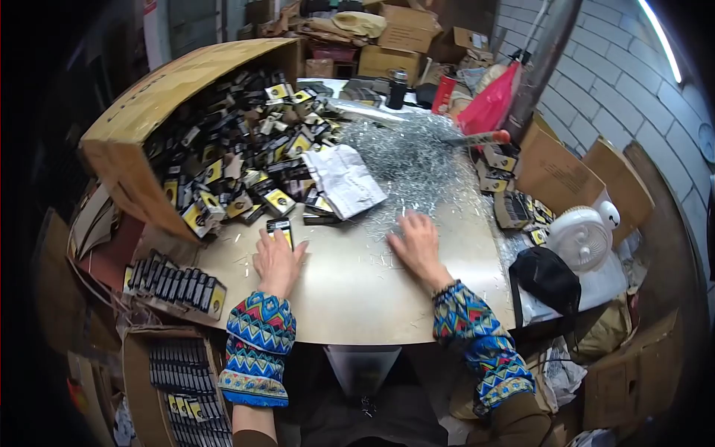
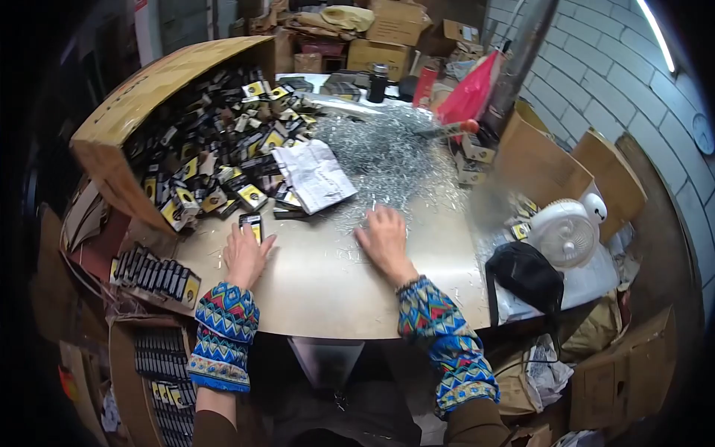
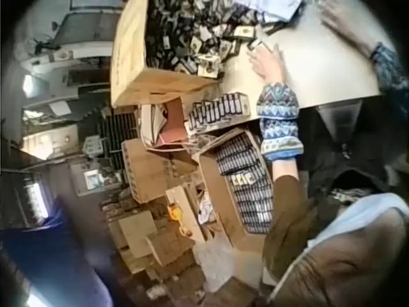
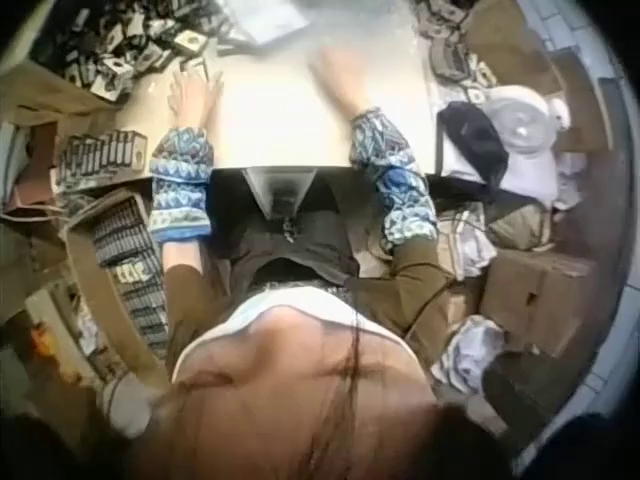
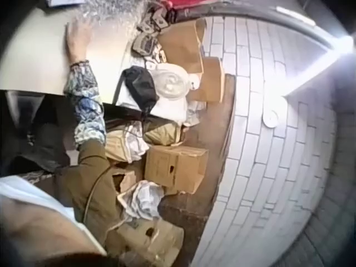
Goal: Packaging small items into yellow and black boxes and organizing those boxes into large cardboard trays.
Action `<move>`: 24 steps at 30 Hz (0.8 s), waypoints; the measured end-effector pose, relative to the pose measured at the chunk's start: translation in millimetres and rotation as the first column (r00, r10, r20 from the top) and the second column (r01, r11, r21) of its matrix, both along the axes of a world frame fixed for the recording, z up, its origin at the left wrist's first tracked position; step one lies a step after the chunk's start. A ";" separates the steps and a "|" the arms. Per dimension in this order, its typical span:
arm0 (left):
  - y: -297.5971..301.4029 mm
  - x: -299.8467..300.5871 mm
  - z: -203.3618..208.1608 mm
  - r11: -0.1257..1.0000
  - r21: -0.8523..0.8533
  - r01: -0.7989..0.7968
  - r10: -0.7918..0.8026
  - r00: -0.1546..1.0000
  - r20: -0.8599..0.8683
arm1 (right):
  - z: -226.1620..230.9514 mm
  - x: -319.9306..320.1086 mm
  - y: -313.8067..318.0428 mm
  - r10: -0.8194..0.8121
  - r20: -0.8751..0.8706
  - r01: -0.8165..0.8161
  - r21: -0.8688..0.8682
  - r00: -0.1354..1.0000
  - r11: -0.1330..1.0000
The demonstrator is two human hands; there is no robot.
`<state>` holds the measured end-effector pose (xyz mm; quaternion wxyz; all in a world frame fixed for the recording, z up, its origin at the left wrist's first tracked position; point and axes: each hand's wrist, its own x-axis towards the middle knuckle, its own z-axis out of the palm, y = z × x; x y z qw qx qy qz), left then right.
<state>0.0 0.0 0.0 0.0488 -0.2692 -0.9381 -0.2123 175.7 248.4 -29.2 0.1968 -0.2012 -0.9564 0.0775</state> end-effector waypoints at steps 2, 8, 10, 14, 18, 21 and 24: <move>-4.6 -2.3 6.3 0.998 -0.049 0.025 -0.023 0.999 0.030 | -1.4 8.1 17.0 -0.302 -0.217 0.341 0.170 0.928 0.925; -27.2 37.7 -4.0 0.985 0.092 0.147 -0.141 0.988 -0.063 | 9.6 60.9 107.0 -0.409 -0.176 0.317 -0.393 0.895 0.863; -41.7 43.1 -14.5 0.985 0.111 0.133 -0.125 0.989 -0.080 | 35.0 53.5 104.2 -0.416 -0.376 -0.208 -0.895 0.828 0.395; -38.5 54.2 -24.0 0.979 0.159 0.126 -0.113 0.989 -0.092 | 72.6 51.3 88.9 -0.466 -0.487 -0.539 -0.842 0.739 0.026; -33.8 59.9 -29.1 0.985 0.139 0.105 -0.083 0.985 -0.151 | 72.0 33.5 91.5 -0.566 -0.545 -0.670 -0.742 0.619 -0.019; -30.2 60.0 -30.2 0.982 0.145 0.120 -0.099 0.984 -0.146 | 27.1 24.6 99.8 -0.137 -0.243 -0.104 -0.768 0.960 0.632; -32.7 65.2 -28.1 0.983 0.148 0.112 -0.090 0.985 -0.144 | -7.2 9.5 86.2 0.157 -0.145 -0.181 -0.170 0.977 0.969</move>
